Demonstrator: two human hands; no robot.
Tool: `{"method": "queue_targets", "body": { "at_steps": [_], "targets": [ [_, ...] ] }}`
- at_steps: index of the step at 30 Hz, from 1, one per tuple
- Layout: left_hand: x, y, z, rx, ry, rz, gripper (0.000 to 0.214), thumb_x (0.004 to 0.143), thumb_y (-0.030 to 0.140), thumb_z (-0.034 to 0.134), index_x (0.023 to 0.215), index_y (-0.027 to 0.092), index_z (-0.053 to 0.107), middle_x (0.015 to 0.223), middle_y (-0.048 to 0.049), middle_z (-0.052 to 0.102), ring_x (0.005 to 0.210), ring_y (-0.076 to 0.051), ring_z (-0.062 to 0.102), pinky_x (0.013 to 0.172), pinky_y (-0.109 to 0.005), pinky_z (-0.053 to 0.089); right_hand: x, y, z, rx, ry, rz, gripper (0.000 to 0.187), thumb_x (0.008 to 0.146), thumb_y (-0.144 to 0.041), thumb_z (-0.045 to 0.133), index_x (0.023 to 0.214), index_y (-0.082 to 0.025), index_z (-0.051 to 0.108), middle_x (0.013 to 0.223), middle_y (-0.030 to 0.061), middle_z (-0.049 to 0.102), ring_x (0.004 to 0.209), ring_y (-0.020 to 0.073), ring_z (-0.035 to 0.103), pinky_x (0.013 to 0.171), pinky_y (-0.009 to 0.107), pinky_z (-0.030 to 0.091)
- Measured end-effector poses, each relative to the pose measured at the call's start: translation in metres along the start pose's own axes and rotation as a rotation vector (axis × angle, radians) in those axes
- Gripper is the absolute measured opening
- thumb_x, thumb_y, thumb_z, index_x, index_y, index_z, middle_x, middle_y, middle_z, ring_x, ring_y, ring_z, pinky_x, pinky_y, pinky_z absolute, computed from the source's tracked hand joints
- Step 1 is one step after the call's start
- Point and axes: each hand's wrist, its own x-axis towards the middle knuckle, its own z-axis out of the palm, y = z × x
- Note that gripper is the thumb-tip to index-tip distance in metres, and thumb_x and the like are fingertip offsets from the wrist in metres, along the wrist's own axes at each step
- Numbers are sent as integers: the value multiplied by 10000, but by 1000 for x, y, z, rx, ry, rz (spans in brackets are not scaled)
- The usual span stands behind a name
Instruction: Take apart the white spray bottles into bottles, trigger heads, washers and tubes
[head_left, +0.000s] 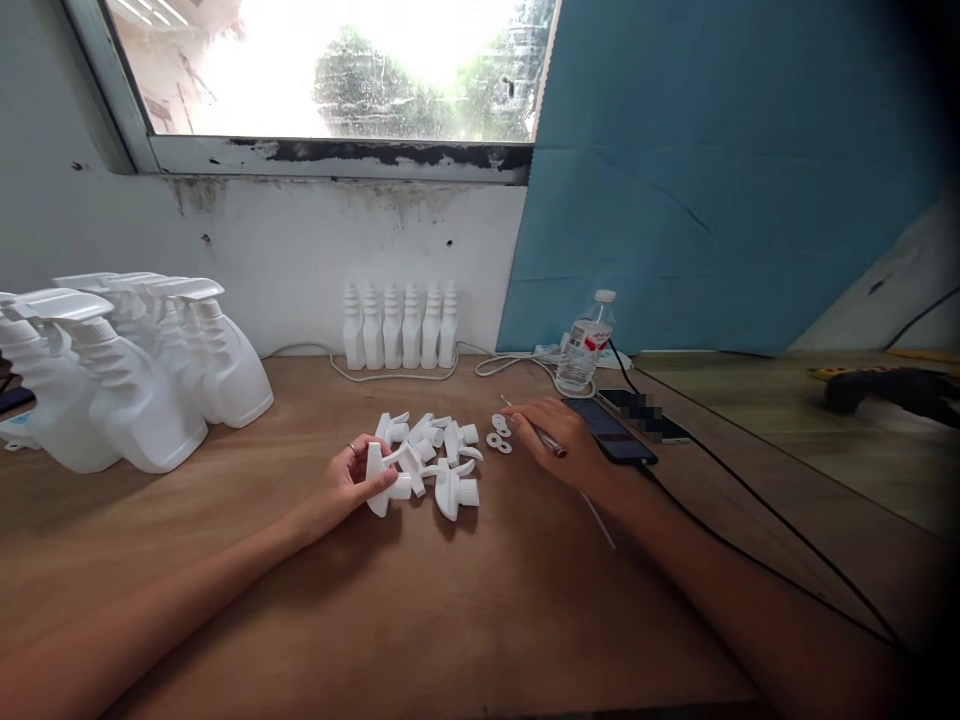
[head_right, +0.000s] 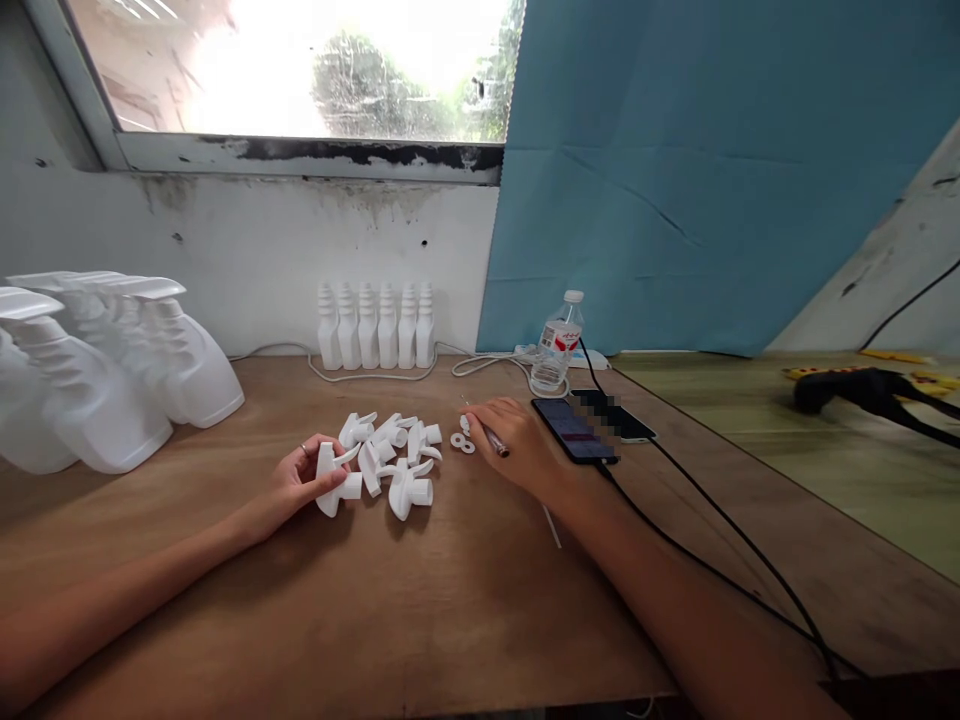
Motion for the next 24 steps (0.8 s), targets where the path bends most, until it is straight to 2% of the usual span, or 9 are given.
{"method": "queue_targets", "body": {
  "at_steps": [4,8,10,12,15,18,24],
  "targets": [
    [-1,-2,0,176,0,53,357,800,410,676,1003,190,483,782,15,534,677,-114,511,599,-205,416,-3,5,2,-12,-10,42,188,919,-203,477,936,-183,663,868,57,717,806,203,633,782,347,468],
    [-2,-3,-1,375,48,74,373,799,435,660,1031,194,494,711,32,505,630,-118,467,573,-210,378,-2,1,2,-7,-74,105,206,922,-251,463,908,-184,657,843,67,712,794,215,627,783,350,452],
    [-1,-4,-1,415,66,62,378,804,446,645,1043,192,498,706,28,520,640,-129,481,580,-217,383,0,-3,1,76,-131,221,195,917,-282,460,951,-194,631,848,55,708,780,203,638,755,327,459],
    [0,-4,-1,426,85,52,389,808,460,631,1053,187,504,745,9,559,680,-148,515,612,-232,407,2,-8,1,226,-186,398,178,910,-315,459,972,-202,582,807,27,699,701,172,640,675,285,463],
    [2,-7,-2,453,138,49,414,797,477,631,1063,178,524,790,-14,579,712,-169,533,645,-257,424,4,-14,3,414,-240,600,193,897,-363,449,848,-195,531,678,-2,659,572,137,594,592,249,441],
    [5,-10,-3,497,183,81,412,787,469,644,1068,179,562,852,-34,573,714,-171,518,657,-270,420,5,-17,5,438,-271,623,261,881,-387,455,738,-183,532,639,6,631,563,132,574,598,249,437],
    [7,-13,-4,459,188,111,342,783,436,657,1015,188,613,981,-67,576,831,-202,544,756,-303,438,2,-16,9,350,-262,555,288,868,-396,466,702,-177,554,629,3,603,593,142,591,596,248,435]
  ]
}}
